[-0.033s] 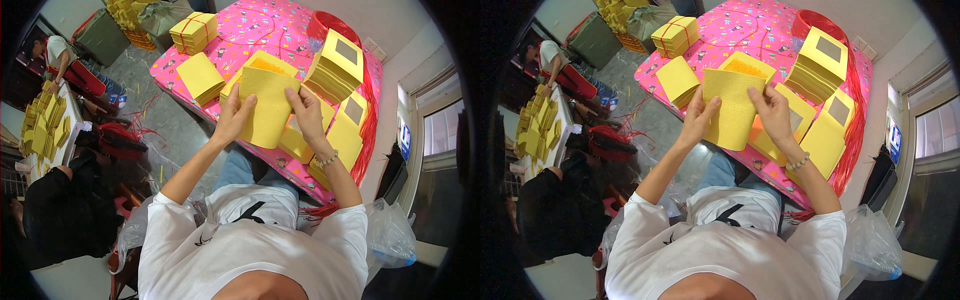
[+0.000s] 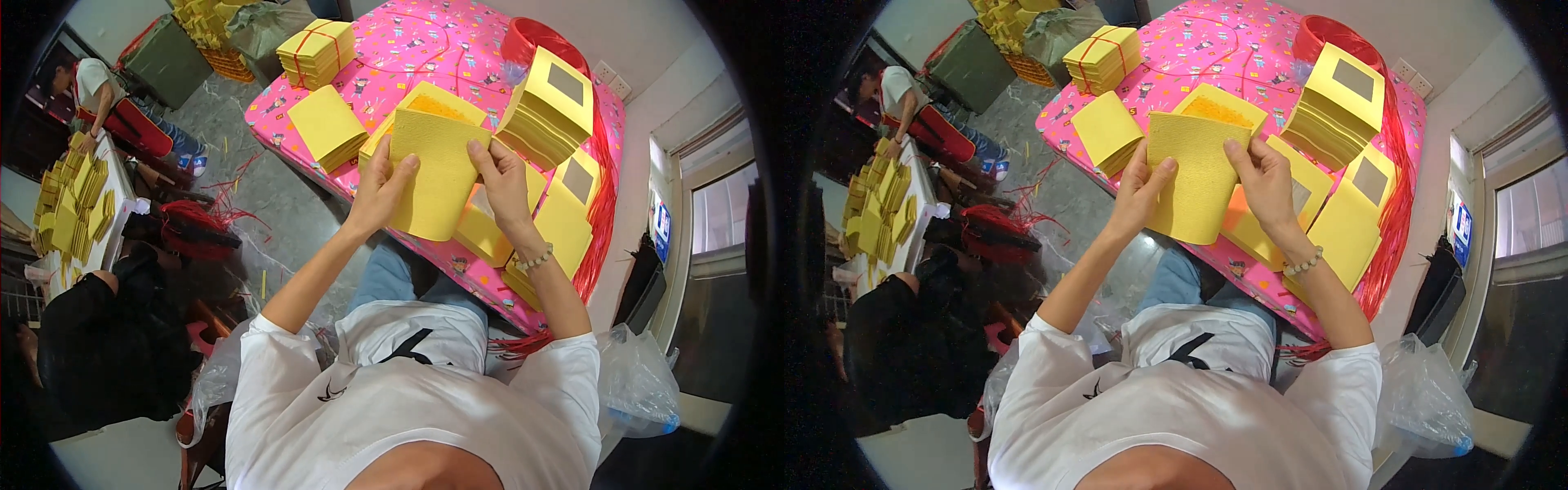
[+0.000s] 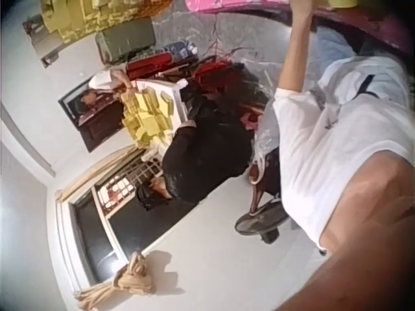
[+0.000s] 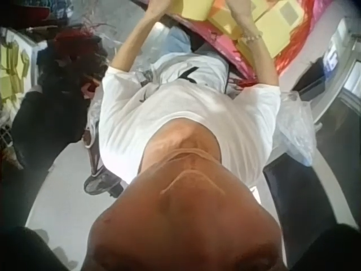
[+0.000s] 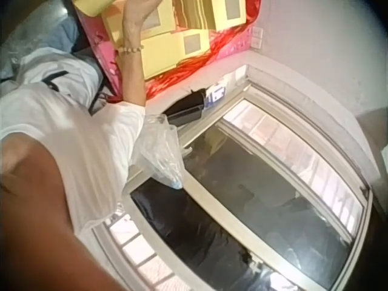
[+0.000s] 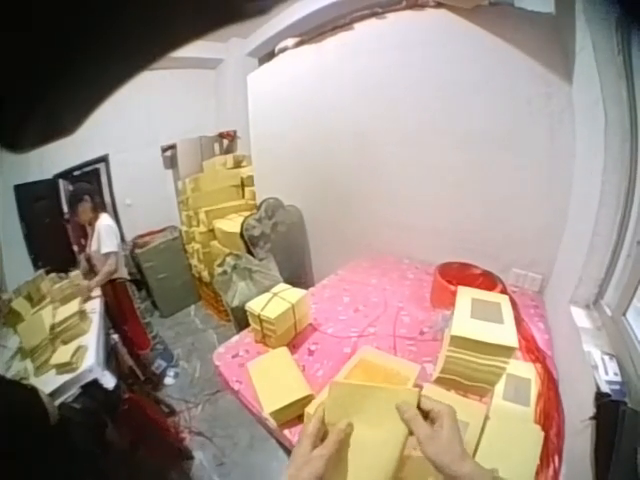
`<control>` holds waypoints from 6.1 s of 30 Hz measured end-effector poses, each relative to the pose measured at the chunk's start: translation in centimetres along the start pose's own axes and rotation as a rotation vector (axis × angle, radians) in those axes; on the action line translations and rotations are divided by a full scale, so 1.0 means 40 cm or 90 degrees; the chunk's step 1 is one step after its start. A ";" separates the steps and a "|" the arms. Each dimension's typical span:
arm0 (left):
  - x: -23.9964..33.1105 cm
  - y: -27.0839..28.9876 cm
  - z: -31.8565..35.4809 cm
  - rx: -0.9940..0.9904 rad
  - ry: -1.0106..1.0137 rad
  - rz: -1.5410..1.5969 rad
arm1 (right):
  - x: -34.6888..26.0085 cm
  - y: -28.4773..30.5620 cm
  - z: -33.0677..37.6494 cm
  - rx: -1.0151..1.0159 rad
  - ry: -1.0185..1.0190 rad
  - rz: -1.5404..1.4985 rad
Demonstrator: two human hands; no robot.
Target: Counting and stacking sheets of yellow joss paper.
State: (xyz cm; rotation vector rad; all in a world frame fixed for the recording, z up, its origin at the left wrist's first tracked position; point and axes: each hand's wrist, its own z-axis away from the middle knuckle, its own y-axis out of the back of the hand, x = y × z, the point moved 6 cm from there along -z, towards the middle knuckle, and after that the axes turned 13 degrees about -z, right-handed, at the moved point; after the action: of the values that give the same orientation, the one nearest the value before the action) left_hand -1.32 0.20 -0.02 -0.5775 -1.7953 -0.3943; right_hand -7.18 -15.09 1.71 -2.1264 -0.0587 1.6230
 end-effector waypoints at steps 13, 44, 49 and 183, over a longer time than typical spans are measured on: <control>-0.033 0.029 -0.005 0.003 0.154 0.077 | 0.056 0.002 0.020 -0.052 -0.183 0.107; -0.087 0.094 -0.083 0.017 0.228 0.019 | 0.112 -0.021 -0.012 -0.136 -0.379 0.184; -0.065 0.134 -0.089 0.099 0.157 -0.039 | 0.145 -0.032 0.002 -0.174 -0.392 0.157; -0.078 0.060 -0.106 -0.273 0.060 -0.058 | 0.089 0.056 -0.064 -0.124 -0.049 0.129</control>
State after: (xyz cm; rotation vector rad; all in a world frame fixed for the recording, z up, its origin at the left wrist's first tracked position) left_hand 4.11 -0.67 -1.83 -0.7606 -1.6558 -0.8685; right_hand -4.27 -16.85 -1.85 -2.2771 -0.0277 1.8845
